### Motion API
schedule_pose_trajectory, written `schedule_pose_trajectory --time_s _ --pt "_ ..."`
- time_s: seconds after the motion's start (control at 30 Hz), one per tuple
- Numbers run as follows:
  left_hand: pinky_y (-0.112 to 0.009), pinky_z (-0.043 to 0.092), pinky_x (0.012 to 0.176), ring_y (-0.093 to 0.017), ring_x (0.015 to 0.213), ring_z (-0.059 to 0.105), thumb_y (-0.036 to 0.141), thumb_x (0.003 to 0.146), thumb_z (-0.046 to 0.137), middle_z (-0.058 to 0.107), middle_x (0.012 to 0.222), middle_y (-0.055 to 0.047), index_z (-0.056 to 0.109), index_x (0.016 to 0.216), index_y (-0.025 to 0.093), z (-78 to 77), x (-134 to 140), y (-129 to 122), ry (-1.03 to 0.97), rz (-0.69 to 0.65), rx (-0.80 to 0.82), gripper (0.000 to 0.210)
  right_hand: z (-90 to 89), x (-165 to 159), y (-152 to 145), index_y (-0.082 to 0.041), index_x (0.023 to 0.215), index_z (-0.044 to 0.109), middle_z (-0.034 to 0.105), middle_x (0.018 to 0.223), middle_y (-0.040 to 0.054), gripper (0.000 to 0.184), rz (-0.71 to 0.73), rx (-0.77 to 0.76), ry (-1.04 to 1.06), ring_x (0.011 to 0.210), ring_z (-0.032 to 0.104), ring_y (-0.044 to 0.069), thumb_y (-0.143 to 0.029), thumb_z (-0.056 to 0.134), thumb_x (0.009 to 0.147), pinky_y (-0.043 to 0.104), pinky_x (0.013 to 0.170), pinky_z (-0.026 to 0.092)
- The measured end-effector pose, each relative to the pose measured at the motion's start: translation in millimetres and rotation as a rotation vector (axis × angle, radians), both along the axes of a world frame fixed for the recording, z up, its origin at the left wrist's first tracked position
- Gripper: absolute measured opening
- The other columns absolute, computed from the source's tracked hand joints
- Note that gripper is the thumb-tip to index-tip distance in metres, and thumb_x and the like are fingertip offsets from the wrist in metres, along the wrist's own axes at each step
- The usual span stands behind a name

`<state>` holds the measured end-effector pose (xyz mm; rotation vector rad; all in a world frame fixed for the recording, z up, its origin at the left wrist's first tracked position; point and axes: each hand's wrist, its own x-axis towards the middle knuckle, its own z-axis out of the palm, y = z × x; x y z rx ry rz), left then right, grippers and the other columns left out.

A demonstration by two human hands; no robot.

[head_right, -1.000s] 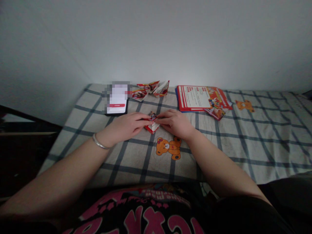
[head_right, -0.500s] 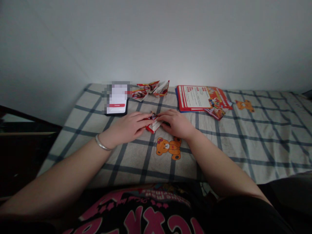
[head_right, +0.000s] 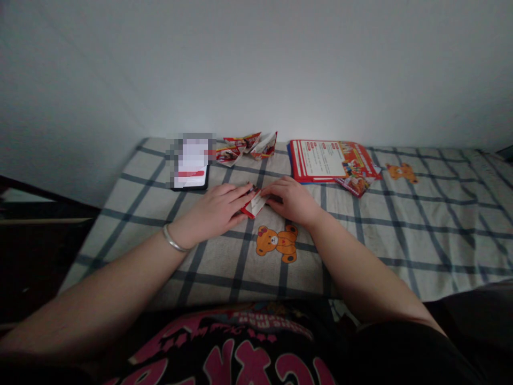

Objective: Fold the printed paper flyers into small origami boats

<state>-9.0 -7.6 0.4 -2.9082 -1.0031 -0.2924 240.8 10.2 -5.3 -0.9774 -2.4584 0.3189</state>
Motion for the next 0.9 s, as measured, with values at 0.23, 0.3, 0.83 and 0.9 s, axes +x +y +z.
schedule_pose_trajectory --time_s 0.23,0.3,0.83,0.9 --pt "-0.044 0.044 0.101 -0.029 0.121 0.052 0.034 0.098 0.052 0.051 0.148 -0.012 0.051 0.141 0.012 1.4 1.9 -1.7 -0.002 0.006 0.017 0.048 -1.6 0.8 1.1 -0.022 0.102 0.071 0.076 0.106 0.0046 0.018 -0.013 -0.014 0.042 0.098 0.068 0.021 -0.017 0.059 0.089 0.040 0.093 0.049" --pt "-0.044 0.044 0.100 -0.029 0.120 0.052 0.033 0.098 0.051 0.051 0.148 -0.013 0.052 0.140 0.011 2.2 3.0 -2.7 -0.002 0.013 0.016 0.048 -1.1 -0.1 0.9 -0.022 0.102 0.071 0.076 0.106 0.0042 0.020 -0.023 -0.023 0.046 0.098 0.068 0.021 -0.016 0.058 0.089 0.040 0.092 0.049" --pt "-0.044 0.042 0.107 -0.030 0.126 0.050 0.042 0.092 0.063 0.050 0.147 -0.016 0.052 0.139 0.013 -2.8 3.0 -0.6 -0.104 0.028 -0.019 0.057 7.1 -0.7 -3.2 -0.019 0.119 0.068 0.072 0.119 0.0097 0.030 0.041 0.121 -0.185 0.104 0.065 0.024 -0.021 0.052 0.094 0.041 0.093 0.051" --pt "-0.044 0.039 0.111 -0.031 0.130 0.047 0.042 0.091 0.064 0.047 0.150 -0.017 0.048 0.142 0.011 -4.4 1.9 -0.1 -0.122 0.037 -0.033 0.061 6.9 -0.4 -2.3 -0.017 0.118 0.069 0.073 0.117 0.0104 0.029 0.059 0.153 -0.213 0.101 0.067 0.023 -0.022 0.049 0.097 0.039 0.091 0.053"
